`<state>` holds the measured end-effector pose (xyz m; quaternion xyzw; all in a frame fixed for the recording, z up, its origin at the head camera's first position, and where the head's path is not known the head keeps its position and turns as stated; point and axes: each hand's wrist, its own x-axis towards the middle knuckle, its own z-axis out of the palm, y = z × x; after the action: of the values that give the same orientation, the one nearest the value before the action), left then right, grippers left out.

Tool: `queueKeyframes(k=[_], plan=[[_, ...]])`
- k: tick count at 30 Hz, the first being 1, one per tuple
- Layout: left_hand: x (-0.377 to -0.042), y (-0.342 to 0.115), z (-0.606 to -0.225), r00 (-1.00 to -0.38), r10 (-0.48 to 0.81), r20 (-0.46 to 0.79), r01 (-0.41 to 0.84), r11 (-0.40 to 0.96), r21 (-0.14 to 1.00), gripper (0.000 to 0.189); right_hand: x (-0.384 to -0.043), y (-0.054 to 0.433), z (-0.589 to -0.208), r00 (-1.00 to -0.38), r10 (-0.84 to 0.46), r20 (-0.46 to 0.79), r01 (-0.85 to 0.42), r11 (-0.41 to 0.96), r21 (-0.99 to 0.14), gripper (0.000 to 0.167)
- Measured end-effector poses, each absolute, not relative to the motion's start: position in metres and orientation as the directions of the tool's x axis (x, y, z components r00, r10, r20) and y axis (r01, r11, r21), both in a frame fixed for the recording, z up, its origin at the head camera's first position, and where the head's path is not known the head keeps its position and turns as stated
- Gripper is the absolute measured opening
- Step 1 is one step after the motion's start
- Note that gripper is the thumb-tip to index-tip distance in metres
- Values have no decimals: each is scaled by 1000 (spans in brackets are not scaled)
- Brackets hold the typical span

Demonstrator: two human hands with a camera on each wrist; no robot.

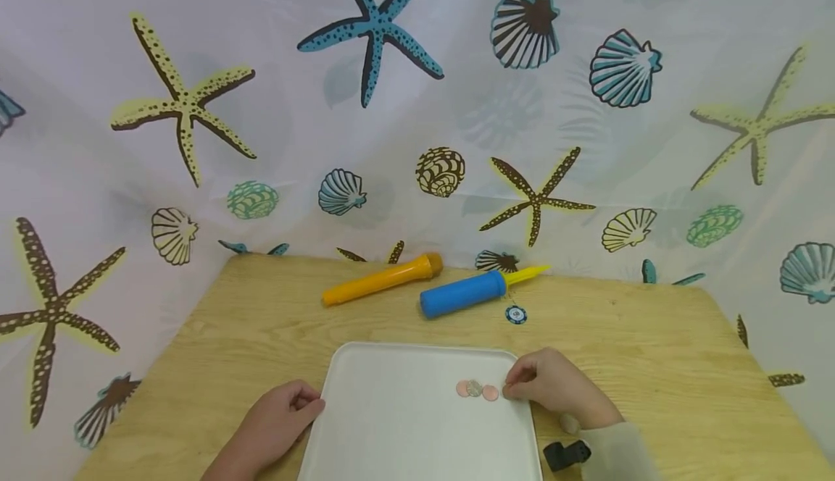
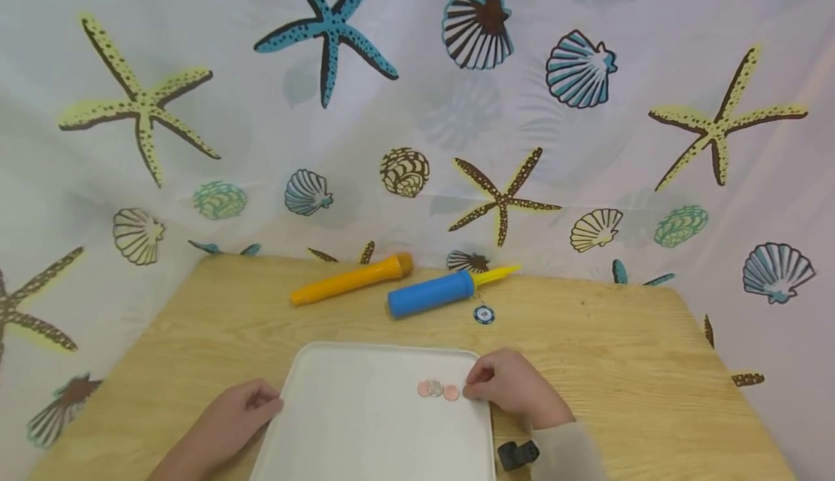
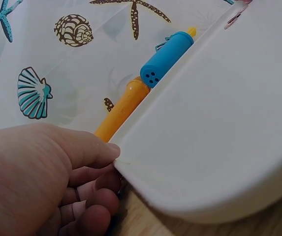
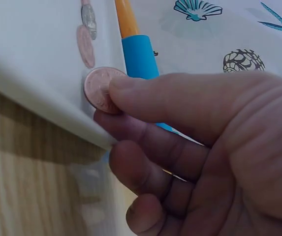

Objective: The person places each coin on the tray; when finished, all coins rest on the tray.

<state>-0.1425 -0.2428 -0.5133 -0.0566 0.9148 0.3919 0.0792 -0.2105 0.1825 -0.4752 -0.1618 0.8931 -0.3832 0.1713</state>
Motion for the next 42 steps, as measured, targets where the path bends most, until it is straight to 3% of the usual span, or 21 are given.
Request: queueKeyframes(k=[25,35,42], plan=[[-142,-242,-508,-982,-41,-186,-165,671,723,18,-216,175,-479,-882,-430,-192,-218,734,-643,8],[-142,-243,-510,-982,-50,-183,-169,668,725,17,-216,179,-476,-865,-473,-166,-240,682,-691,9],[-143,-243,-516,-978,-48,-201,-182,661,728,18,-214,201,-467,-913,-378,-153,-175,702,-691,16]])
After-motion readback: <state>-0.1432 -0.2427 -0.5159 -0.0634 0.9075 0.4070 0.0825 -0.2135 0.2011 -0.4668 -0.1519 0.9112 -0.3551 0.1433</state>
